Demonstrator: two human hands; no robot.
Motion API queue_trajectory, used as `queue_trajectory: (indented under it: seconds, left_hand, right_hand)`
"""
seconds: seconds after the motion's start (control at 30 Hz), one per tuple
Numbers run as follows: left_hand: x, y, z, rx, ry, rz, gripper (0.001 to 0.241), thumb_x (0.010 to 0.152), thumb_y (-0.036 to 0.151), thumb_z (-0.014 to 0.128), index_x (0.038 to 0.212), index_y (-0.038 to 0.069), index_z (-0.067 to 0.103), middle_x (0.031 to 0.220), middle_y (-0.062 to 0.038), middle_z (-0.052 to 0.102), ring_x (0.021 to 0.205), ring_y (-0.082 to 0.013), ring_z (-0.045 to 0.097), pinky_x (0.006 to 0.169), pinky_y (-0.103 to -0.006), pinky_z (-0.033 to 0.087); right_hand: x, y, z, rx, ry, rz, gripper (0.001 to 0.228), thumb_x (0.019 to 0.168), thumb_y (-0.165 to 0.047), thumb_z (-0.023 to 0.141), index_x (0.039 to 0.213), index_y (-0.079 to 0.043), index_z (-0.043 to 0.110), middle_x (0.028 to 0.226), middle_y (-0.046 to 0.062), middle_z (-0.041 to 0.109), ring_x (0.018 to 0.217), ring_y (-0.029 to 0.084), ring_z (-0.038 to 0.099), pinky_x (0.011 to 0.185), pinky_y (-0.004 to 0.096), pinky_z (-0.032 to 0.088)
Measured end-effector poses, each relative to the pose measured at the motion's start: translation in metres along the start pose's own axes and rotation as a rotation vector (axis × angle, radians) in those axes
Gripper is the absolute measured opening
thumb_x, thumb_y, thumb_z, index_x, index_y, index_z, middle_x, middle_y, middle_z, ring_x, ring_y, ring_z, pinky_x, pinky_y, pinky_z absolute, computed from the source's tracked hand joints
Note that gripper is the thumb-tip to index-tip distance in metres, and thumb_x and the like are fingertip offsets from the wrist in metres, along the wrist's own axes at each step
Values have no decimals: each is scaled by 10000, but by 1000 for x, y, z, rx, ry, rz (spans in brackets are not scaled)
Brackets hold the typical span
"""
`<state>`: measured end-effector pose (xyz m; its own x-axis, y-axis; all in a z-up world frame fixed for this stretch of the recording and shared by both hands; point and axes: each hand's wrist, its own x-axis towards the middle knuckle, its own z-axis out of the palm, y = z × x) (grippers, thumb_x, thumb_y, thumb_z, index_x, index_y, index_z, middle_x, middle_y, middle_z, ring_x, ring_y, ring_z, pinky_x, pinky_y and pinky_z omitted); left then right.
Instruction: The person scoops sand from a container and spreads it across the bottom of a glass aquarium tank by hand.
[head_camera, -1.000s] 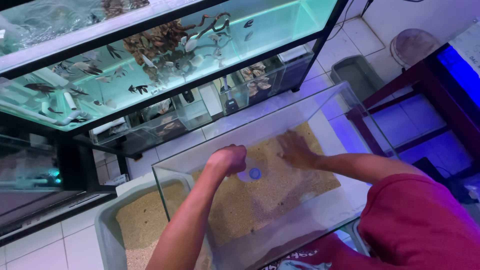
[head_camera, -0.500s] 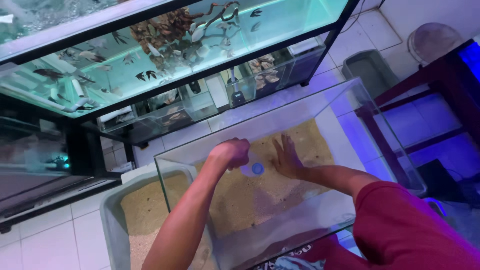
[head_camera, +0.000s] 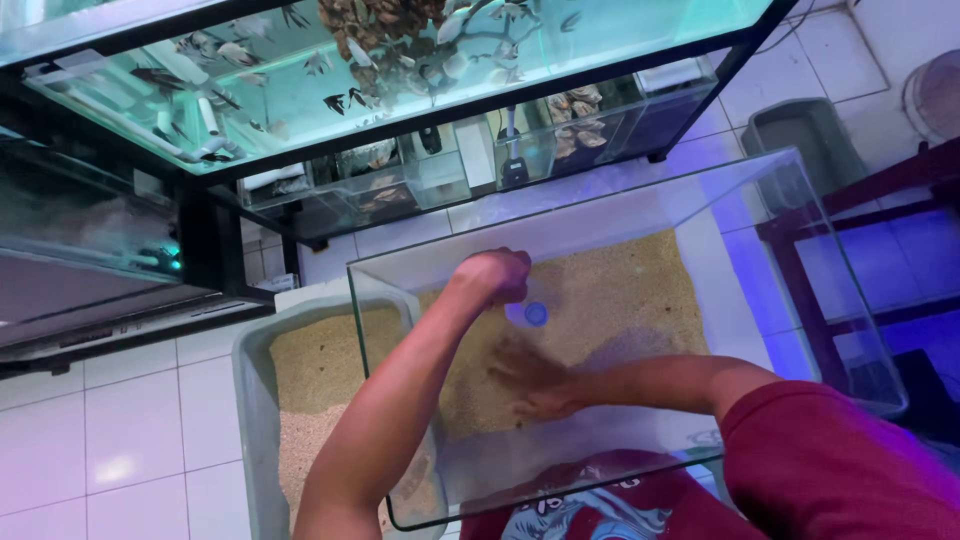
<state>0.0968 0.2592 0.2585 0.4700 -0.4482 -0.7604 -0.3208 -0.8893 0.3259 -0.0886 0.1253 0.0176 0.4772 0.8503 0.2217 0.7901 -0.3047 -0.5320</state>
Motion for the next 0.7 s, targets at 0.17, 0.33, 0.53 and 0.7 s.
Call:
queue_trajectory:
  seconds: [0.17,0.33,0.53,0.7]
  left_hand:
    - [-5,1,-3,-6,4,-11,422,843,107,538,1226,-51,614,898,-224,757,663,-306,772,624,-419,646]
    - [-2,-3,-6,-30,15,-39,455,843,117,543,1266,-34,614,935,-226,757,653,-300,771,601,-418,663]
    - [7,0,0,40,74,16,414,838,147,574,1207,-10,674,973,-202,767,856,-344,780,750,-498,642]
    - [9,5,-1,32,57,20,424,887,186,561,1240,-32,649,1048,-237,760,945,-356,772,829,-518,629]
  right_hand:
    - [26,-16,-39,-28,-213,-201,669,1029,-456,492,1559,-57,404,1509,312,403,1444,545,329,1142,657,284]
    - [-18,71,-49,-202,-152,-70,812,950,-477,643,1558,-11,372,1588,293,310,1453,525,311,1168,601,288]
    - [-75,105,-59,-157,-4,432,545,1008,-459,506,1504,-239,453,1296,106,465,1236,366,507,1035,535,388]
    - [-67,46,28,472,-197,809,1193,754,-269,781,1687,-165,44,1617,388,-66,1482,622,-111,1230,616,80]
